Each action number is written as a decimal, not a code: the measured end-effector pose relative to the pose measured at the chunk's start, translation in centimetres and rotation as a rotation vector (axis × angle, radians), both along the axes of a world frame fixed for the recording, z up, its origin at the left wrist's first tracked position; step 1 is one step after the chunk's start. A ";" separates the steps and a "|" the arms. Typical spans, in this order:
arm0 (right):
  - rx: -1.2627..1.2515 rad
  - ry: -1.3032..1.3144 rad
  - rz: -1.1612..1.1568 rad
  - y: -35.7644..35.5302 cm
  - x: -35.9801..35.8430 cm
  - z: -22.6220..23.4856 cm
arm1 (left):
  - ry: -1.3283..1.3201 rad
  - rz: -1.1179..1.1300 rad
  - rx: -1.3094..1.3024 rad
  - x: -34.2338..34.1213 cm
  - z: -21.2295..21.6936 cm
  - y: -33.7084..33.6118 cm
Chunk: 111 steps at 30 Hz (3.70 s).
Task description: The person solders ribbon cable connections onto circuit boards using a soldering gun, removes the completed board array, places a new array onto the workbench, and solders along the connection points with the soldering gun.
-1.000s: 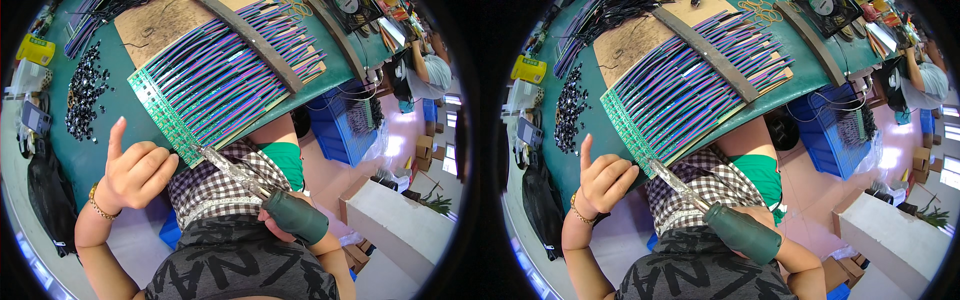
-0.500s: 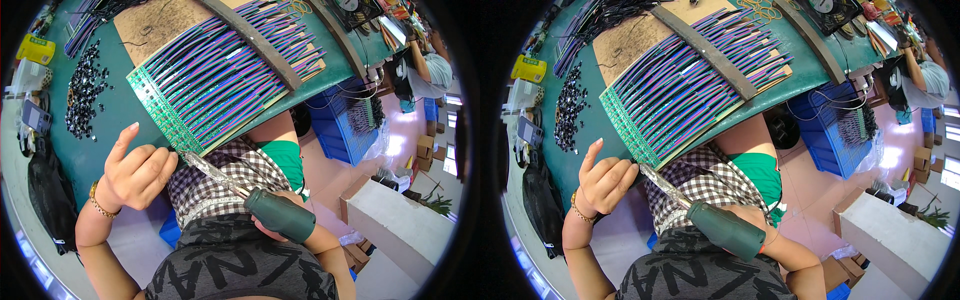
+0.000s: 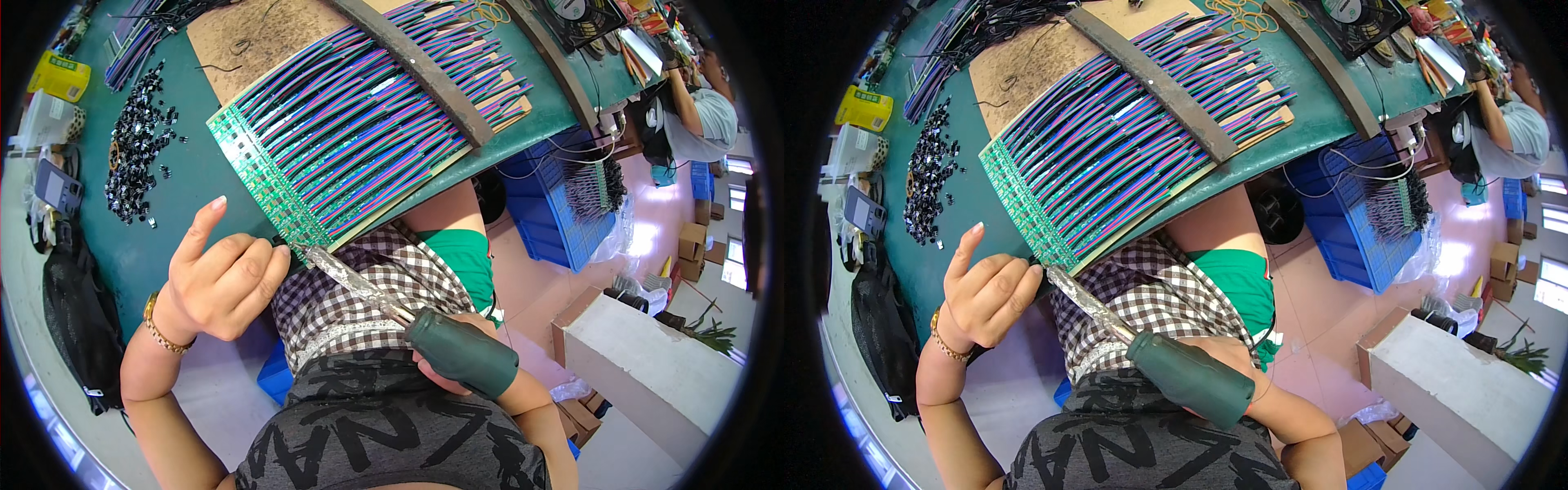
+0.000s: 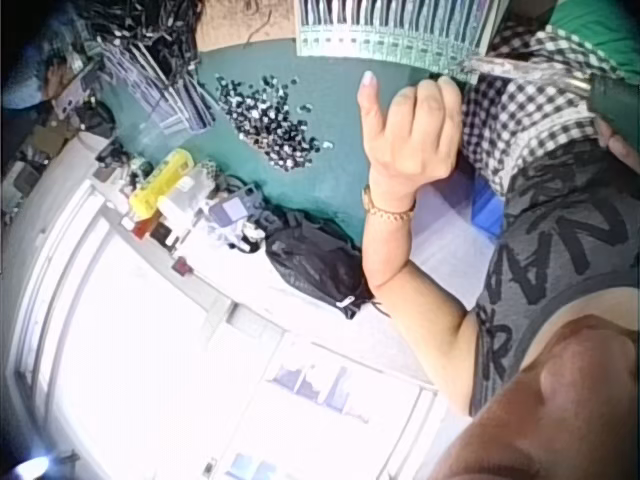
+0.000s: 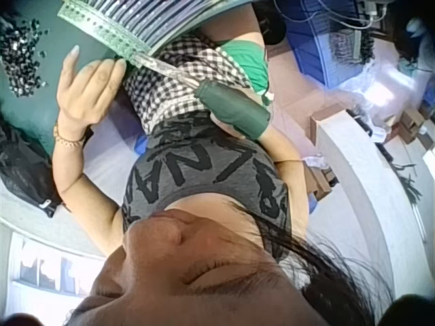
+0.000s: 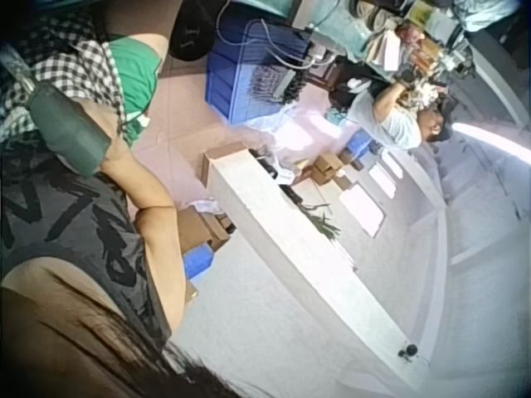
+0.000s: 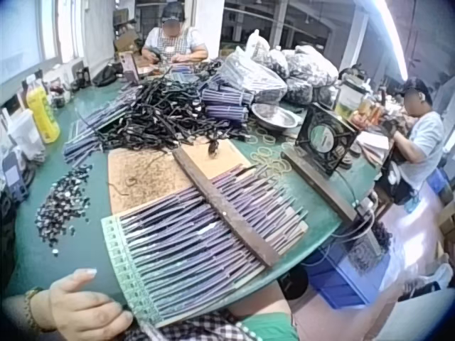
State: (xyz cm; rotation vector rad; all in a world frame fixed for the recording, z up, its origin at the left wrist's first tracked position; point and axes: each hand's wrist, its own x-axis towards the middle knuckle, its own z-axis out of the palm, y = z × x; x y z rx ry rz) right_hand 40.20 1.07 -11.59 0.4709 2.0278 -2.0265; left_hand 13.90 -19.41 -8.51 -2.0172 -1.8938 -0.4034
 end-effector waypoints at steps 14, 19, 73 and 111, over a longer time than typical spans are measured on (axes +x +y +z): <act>0.176 0.234 0.084 0.6 0.2 -0.7 | 0.030 0.007 0.000 0.1 0.2 0.0; 0.264 0.229 0.097 0.4 -1.6 1.4 | 0.021 0.010 0.033 0.1 0.2 0.4; 0.089 0.562 -0.518 10.1 -9.5 5.3 | -0.605 0.255 0.118 -2.7 2.0 -0.5; 0.527 0.504 0.151 1.4 -3.6 0.8 | -0.265 0.134 0.074 -0.9 0.5 -0.2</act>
